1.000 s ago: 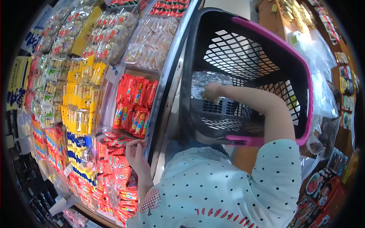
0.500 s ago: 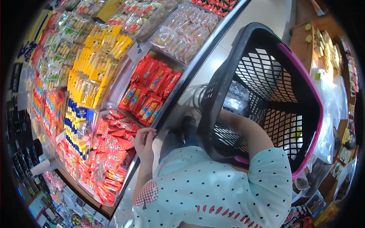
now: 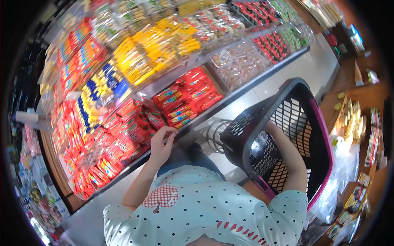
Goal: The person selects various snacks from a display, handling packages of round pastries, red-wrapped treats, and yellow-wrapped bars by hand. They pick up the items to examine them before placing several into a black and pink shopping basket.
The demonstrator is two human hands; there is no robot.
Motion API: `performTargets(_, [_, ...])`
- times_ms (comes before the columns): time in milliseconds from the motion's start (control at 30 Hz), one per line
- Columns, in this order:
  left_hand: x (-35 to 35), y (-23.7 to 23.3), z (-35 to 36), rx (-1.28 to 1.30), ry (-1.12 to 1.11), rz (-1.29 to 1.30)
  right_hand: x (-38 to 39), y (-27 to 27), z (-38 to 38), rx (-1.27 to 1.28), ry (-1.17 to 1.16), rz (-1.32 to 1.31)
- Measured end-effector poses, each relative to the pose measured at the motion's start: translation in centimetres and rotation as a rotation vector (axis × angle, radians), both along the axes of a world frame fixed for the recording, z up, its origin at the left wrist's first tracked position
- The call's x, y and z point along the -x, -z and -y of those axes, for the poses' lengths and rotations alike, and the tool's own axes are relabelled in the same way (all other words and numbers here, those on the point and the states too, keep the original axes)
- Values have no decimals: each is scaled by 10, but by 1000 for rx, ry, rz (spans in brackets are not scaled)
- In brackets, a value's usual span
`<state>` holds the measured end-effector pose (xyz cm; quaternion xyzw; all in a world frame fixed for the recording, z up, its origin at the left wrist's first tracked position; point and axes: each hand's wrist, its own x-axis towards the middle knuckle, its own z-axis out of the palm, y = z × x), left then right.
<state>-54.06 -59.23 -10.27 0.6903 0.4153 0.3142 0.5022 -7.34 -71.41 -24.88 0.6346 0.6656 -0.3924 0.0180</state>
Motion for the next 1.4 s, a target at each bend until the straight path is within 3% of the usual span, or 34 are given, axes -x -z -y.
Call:
performTargets(100, [30, -10, -8, -42, -76, 12, -29, -89, -3, 7, 264, 166])
performTargets(133, [42, -18, -12, -110, -91, -27, -26, -135, -4, 34, 502, 285])
performTargets(167, [54, -21, -15, -123, -121, -27, -15, -181, -11, 45, 520, 449])
performTargets(200, [67, -23, -19, -139, -138, -7, -25, -204, -5, -177, 537, 426])
performTargets(233, [81, -26, -24, -160, -161, 11, -45, -223, -6, -273, 411, 557])
performTargets(300, [108, -33, -36, -158, -225, -24, 13, -316, -23, -333, 625, 639])
performTargets(367, [133, -28, -52, -255, -250, -9, 75, -376, -42, -477, 810, 527])
performTargets(433, [152, -33, -66, -224, -280, 31, 108, -400, -60, -630, 691, 506])
performTargets(467, [161, -40, -72, -272, -284, -2, 124, -408, -66, -767, 589, 488])
performTargets(567, [184, -62, -85, -319, -302, -66, 202, -424, -105, -857, 444, 329])
performTargets(767, [225, -69, -116, -485, -252, -90, 315, -418, -211, -958, -87, 391])
performTargets(900, [245, -87, -159, -619, -139, -211, 347, -395, -300, -945, -256, 444])
performTargets(1033, [240, -98, -215, -761, -105, -151, 373, -379, -390, -854, -250, 540])
performTargets(1167, [219, -111, -274, -725, -36, -213, 388, -363, -479, -829, -171, 517])
performTargets(1233, [203, -120, -308, -580, -10, -108, 395, -352, -521, -850, -139, 477])
performTargets(1300, [182, -117, -351, -164, -20, 162, 403, -341, -562, -856, -8, 304])
performTargets(1400, [155, -119, -412, -92, -95, 363, 422, -320, -605, -846, 105, 214])
